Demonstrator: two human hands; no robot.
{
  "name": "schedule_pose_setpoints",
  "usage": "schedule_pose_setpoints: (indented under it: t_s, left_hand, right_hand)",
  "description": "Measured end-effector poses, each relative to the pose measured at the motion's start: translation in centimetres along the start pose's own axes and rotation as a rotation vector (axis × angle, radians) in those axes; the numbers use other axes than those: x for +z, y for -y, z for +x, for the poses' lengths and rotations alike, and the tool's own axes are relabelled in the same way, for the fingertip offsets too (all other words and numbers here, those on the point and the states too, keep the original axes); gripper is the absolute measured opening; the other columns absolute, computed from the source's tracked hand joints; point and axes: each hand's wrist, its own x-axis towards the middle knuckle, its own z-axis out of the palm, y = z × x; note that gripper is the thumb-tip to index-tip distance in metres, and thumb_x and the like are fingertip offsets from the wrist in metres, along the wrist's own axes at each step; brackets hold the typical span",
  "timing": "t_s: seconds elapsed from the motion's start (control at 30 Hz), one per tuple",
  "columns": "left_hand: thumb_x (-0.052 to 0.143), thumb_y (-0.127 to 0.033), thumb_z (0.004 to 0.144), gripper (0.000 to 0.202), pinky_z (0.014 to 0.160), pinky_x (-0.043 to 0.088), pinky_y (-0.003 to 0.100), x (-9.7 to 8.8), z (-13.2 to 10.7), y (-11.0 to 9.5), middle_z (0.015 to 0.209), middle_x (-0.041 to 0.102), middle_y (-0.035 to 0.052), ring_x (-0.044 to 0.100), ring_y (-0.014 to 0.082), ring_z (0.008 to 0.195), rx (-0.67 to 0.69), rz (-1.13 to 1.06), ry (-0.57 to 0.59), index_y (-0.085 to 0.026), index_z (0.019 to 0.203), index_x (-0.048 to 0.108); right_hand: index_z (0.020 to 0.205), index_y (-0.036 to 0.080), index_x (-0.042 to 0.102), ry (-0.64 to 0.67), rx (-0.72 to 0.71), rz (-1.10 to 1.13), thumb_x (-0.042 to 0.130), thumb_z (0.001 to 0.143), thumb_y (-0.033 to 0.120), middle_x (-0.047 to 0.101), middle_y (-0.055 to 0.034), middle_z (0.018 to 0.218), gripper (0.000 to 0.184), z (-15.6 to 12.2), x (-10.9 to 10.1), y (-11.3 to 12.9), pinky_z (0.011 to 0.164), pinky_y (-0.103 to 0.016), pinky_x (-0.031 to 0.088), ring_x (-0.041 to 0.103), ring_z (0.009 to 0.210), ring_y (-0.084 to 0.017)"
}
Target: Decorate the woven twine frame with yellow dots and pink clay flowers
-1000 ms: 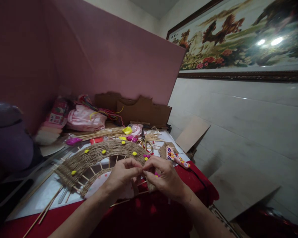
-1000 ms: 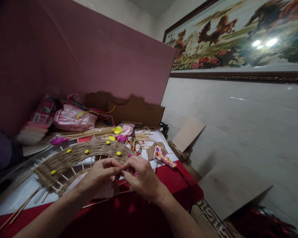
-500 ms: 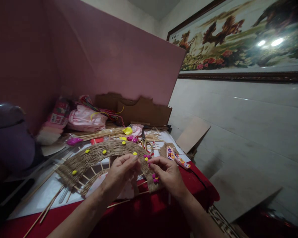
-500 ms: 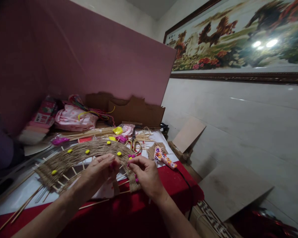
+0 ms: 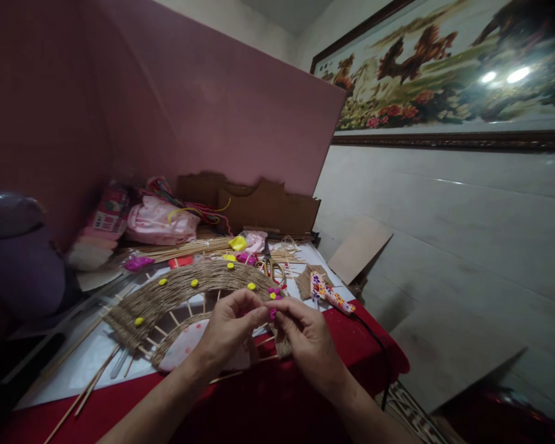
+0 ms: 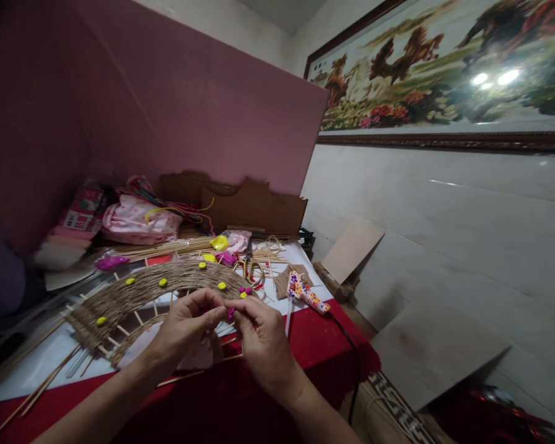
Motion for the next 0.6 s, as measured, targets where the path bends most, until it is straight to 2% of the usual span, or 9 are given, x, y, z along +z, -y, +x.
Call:
schedule_pose_setpoints:
  t_s: [0.2,0.3,0.4,0.5,0.6]
  left_hand:
    - [0.066,-0.037,0.072,0.023,0.038,0.030,0.015,0.06,-0.06,0.03,0.053,0.050,-0.0051,0.038,0.0031,0.040,-0.001,0.001,0.009,-0.014,0.072,0.062]
    - [0.071,-0.032,0.067,0.021,0.037,0.030,0.015,-0.09,-0.12,-0.10,0.057,0.056,-0.0022,0.039,0.0025,0.040,-0.014,0.004,0.027,-0.013,0.073,0.065]
    - [0.069,-0.036,0.070,0.023,0.036,0.030,0.016,-0.26,-0.10,-0.10,0.056,0.056,-0.0019,0.038,0.0030,0.037,-0.057,-0.092,0.051,-0.013,0.073,0.065]
    - [0.067,-0.041,0.070,0.028,0.034,0.027,0.016,-0.22,-0.06,0.05,0.050,0.050,-0.0044,0.035,0.0038,0.036,-0.116,-0.194,0.066,-0.014,0.069,0.060]
    - [0.069,-0.046,0.067,0.035,0.032,0.024,0.016,-0.01,-0.08,0.07,0.045,0.046,-0.0053,0.034,0.0037,0.034,-0.163,-0.171,0.056,-0.015,0.062,0.054]
  right_hand:
    - [0.084,0.018,0.058,-0.075,0.103,0.123,0.058,0.082,0.024,0.060,0.0003,0.073,0.007,0.02,0.32,-0.25,0.056,-0.021,0.043,0.054,0.063,-0.011]
    - [0.082,0.018,0.059,-0.061,0.123,0.157,0.055,0.084,0.025,0.057,0.0011,0.069,0.009,0.05,0.20,-0.25,0.053,-0.021,0.042,0.052,0.058,-0.010]
    - [0.088,0.018,0.060,-0.053,0.143,0.215,0.051,0.086,0.027,0.059,0.0004,0.070,0.013,0.05,0.04,-0.18,0.053,-0.022,0.044,0.052,0.057,-0.010]
    - [0.088,0.019,0.063,-0.075,0.075,0.093,0.060,0.081,0.025,0.062,-0.0008,0.075,0.010,0.00,0.09,-0.06,0.059,-0.024,0.044,0.054,0.065,-0.012]
    - [0.081,0.019,0.065,-0.081,-0.043,-0.030,0.063,0.079,0.022,0.061,-0.0006,0.073,0.004,-0.01,0.31,0.07,0.060,-0.024,0.042,0.053,0.066,-0.012]
